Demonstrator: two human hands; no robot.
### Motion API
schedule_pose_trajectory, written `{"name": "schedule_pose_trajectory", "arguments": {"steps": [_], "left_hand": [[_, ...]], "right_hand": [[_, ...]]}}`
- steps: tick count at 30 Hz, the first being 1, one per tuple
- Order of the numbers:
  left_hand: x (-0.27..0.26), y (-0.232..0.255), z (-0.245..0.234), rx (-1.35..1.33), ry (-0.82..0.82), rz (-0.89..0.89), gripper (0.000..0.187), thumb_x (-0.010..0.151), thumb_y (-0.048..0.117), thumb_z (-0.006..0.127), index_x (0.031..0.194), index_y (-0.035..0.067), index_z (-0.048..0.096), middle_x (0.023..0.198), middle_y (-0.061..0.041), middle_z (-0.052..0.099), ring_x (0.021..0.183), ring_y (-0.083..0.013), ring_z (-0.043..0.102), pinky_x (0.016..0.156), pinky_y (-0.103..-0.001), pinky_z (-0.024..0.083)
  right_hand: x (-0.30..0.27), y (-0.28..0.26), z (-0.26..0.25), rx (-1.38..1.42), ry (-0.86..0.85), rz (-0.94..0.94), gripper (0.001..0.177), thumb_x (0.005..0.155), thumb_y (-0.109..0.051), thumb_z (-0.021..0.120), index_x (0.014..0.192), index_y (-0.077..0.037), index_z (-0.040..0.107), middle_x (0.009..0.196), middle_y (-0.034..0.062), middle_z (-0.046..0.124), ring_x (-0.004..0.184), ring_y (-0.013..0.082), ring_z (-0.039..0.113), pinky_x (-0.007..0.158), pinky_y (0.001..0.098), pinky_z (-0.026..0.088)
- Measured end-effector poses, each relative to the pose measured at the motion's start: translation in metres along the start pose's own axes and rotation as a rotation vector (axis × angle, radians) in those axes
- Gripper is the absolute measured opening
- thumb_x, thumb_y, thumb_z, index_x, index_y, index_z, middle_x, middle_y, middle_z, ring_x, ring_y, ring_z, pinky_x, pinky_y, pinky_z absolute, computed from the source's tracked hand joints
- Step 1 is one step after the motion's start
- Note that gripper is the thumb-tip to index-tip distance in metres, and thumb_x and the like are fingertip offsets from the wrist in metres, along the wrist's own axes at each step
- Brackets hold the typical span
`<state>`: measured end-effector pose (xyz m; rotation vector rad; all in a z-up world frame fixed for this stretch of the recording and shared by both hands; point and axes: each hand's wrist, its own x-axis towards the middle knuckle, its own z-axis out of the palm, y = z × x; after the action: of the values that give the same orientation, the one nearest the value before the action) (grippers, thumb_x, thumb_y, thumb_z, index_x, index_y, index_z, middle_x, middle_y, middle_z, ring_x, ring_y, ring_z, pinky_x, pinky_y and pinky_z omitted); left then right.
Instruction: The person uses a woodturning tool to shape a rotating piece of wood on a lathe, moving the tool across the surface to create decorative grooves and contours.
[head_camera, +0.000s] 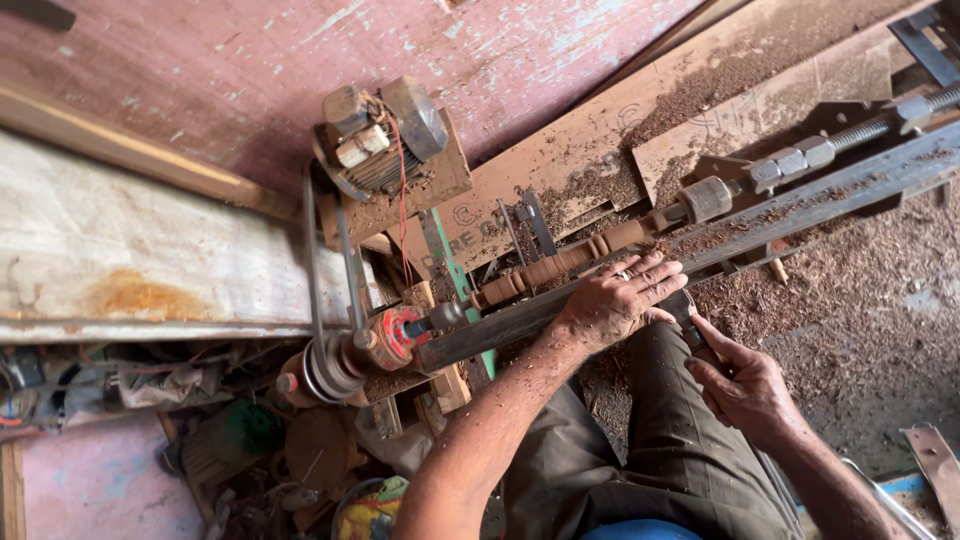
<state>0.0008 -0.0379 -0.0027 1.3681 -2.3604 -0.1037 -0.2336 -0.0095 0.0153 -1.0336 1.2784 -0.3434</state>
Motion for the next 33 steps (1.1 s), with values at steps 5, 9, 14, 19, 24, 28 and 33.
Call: {"name": "schedule_pose_trajectory", "arguments": {"steps": [5,9,14,19,24,28,33], "left_hand": [[-0.016,-0.007,0.008,0.002,0.002,-0.007,0.061,0.090,0.050,0.068,0.143,0.021,0.062,0.147,0.002,0.063,0.139,-0.0193,0.059,0.123,-0.038,0.045],[-0.026,-0.012,0.018,0.019,0.004,-0.011,0.060,0.091,0.053,0.065,0.144,0.025,0.062,0.148,0.004,0.063,0.139,-0.0171,0.060,0.123,-0.037,0.046],[-0.034,-0.016,0.015,-0.017,0.045,-0.012,0.065,0.087,0.057,0.065,0.141,0.022,0.062,0.145,0.004,0.063,0.138,-0.0186,0.059,0.121,-0.038,0.046],[-0.038,-0.016,0.013,-0.023,0.025,-0.027,0.066,0.087,0.057,0.064,0.142,0.020,0.062,0.145,0.004,0.064,0.138,-0.0176,0.059,0.120,-0.037,0.046],[-0.041,-0.016,0.006,-0.004,0.035,-0.013,0.065,0.088,0.057,0.065,0.141,0.020,0.063,0.145,0.003,0.063,0.138,-0.0188,0.059,0.121,-0.037,0.046],[-0.045,-0.017,-0.001,-0.031,0.025,-0.019,0.064,0.087,0.056,0.066,0.139,0.018,0.064,0.145,0.002,0.063,0.138,-0.0207,0.059,0.119,-0.038,0.046],[-0.049,-0.018,0.000,-0.022,0.023,-0.009,0.065,0.089,0.056,0.064,0.140,0.016,0.063,0.147,0.001,0.063,0.139,-0.0206,0.059,0.120,-0.037,0.046]], "right_hand": [[-0.001,0.003,0.014,-0.095,0.038,0.020,0.064,0.093,-0.014,0.071,0.153,-0.025,0.051,0.057,0.0018,0.057,0.042,0.0108,0.044,0.036,0.0307,0.035],[-0.004,0.004,0.022,-0.115,0.036,-0.006,0.067,0.092,-0.011,0.068,0.154,-0.027,0.050,0.055,0.0022,0.055,0.042,0.0100,0.044,0.036,0.0288,0.037],[-0.009,-0.003,0.029,-0.140,0.027,0.027,0.063,0.095,-0.014,0.070,0.153,-0.030,0.050,0.057,0.0033,0.059,0.044,0.0109,0.049,0.038,0.0289,0.040],[-0.012,-0.004,0.034,-0.157,0.032,0.008,0.064,0.094,-0.013,0.069,0.152,-0.028,0.049,0.059,0.0032,0.063,0.044,0.0112,0.051,0.038,0.0292,0.043],[-0.012,0.001,0.039,-0.101,0.015,-0.022,0.068,0.091,-0.008,0.066,0.154,-0.024,0.048,0.056,0.0045,0.059,0.043,0.0116,0.049,0.037,0.0289,0.041],[-0.011,0.004,0.043,-0.086,0.009,-0.020,0.068,0.091,-0.008,0.066,0.154,-0.023,0.048,0.056,0.0029,0.057,0.044,0.0108,0.049,0.037,0.0282,0.041],[-0.014,0.001,0.048,-0.093,-0.003,-0.038,0.067,0.091,-0.009,0.066,0.154,-0.023,0.047,0.055,0.0030,0.055,0.043,0.0103,0.049,0.037,0.0276,0.041]]}}
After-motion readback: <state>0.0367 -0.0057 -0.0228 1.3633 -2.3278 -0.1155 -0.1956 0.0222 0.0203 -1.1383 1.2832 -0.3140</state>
